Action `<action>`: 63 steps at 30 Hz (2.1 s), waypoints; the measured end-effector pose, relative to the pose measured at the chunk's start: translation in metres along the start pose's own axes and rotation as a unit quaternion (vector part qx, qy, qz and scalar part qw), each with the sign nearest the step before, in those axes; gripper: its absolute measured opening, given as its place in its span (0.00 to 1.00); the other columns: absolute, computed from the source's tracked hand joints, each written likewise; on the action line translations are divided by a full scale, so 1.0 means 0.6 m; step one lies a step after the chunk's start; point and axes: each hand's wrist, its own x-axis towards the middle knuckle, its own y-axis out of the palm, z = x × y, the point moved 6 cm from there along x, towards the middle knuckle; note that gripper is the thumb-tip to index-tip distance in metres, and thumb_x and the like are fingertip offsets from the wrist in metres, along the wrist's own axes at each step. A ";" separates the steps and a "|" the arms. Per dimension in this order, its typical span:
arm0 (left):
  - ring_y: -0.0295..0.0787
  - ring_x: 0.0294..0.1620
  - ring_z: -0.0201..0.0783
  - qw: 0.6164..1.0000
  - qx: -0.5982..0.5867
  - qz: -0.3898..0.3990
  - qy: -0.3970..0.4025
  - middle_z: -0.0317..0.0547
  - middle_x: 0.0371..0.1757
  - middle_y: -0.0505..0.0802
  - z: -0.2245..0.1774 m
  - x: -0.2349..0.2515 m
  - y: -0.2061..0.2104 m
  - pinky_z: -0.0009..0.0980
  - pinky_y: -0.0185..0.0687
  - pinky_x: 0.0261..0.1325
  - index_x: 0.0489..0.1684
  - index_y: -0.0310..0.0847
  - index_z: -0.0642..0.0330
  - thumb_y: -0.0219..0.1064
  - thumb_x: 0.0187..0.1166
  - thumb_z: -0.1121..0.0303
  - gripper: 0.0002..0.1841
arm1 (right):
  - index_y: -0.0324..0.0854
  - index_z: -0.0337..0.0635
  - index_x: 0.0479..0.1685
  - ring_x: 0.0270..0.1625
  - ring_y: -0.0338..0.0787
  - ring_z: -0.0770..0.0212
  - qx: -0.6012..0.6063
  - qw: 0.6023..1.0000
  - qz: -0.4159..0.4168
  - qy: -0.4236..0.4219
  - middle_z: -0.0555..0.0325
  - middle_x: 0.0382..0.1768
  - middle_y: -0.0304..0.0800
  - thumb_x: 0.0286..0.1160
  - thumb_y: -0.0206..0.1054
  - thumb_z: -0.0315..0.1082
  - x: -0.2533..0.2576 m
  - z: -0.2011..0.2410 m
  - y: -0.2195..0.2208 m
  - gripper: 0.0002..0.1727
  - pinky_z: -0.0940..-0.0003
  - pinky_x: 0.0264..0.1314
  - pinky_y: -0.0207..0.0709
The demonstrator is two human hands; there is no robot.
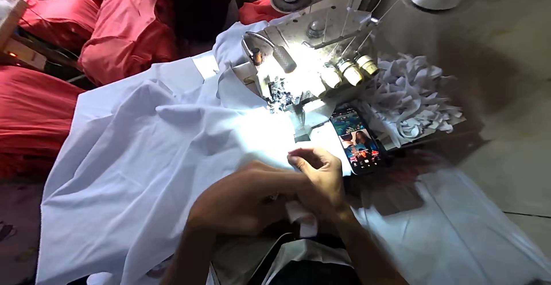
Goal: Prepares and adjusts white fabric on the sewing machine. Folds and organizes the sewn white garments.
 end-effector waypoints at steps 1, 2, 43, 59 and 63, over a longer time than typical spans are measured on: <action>0.91 0.51 0.24 0.997 0.060 -0.027 -0.036 0.39 0.47 0.95 0.009 0.007 -0.004 0.23 0.87 0.57 0.50 0.86 0.62 0.62 0.84 0.72 0.08 | 0.91 0.32 0.46 0.45 0.95 0.70 0.003 1.000 0.005 -0.008 0.57 0.42 0.97 0.71 0.72 0.20 -0.002 0.005 -0.001 0.08 0.74 0.54 0.91; 0.92 0.51 0.22 0.986 0.135 -0.061 -0.078 0.34 0.48 0.96 0.025 0.012 -0.012 0.23 0.88 0.58 0.51 0.89 0.57 0.64 0.83 0.72 0.08 | 0.92 0.33 0.45 0.47 0.94 0.73 -0.002 1.000 0.004 -0.013 0.59 0.43 0.97 0.71 0.70 0.20 -0.003 0.007 -0.003 0.08 0.76 0.56 0.90; 0.85 0.66 0.42 0.797 0.540 -0.238 -0.127 0.41 0.67 0.92 0.117 -0.041 0.027 0.41 0.74 0.71 0.67 0.88 0.50 0.59 0.89 0.61 0.17 | 0.92 0.41 0.32 0.35 0.90 0.76 -0.129 0.992 -0.009 -0.005 0.63 0.34 0.93 0.75 0.72 0.33 0.005 -0.012 0.000 0.07 0.81 0.40 0.86; 0.84 0.68 0.46 0.806 0.482 -0.295 -0.176 0.47 0.66 0.91 0.105 -0.061 0.009 0.41 0.77 0.70 0.64 0.89 0.56 0.55 0.90 0.57 0.20 | 0.81 0.39 0.39 0.30 0.89 0.70 -0.044 0.998 -0.013 0.051 0.61 0.30 0.91 0.64 0.79 0.27 0.010 -0.024 0.003 0.11 0.77 0.33 0.85; 0.83 0.69 0.45 0.804 0.483 -0.298 -0.175 0.48 0.68 0.91 0.109 -0.063 -0.003 0.37 0.75 0.72 0.63 0.90 0.59 0.54 0.90 0.59 0.20 | 0.81 0.39 0.40 0.31 0.90 0.70 -0.037 0.998 -0.010 0.053 0.60 0.31 0.91 0.63 0.80 0.26 0.009 -0.018 0.003 0.12 0.78 0.35 0.87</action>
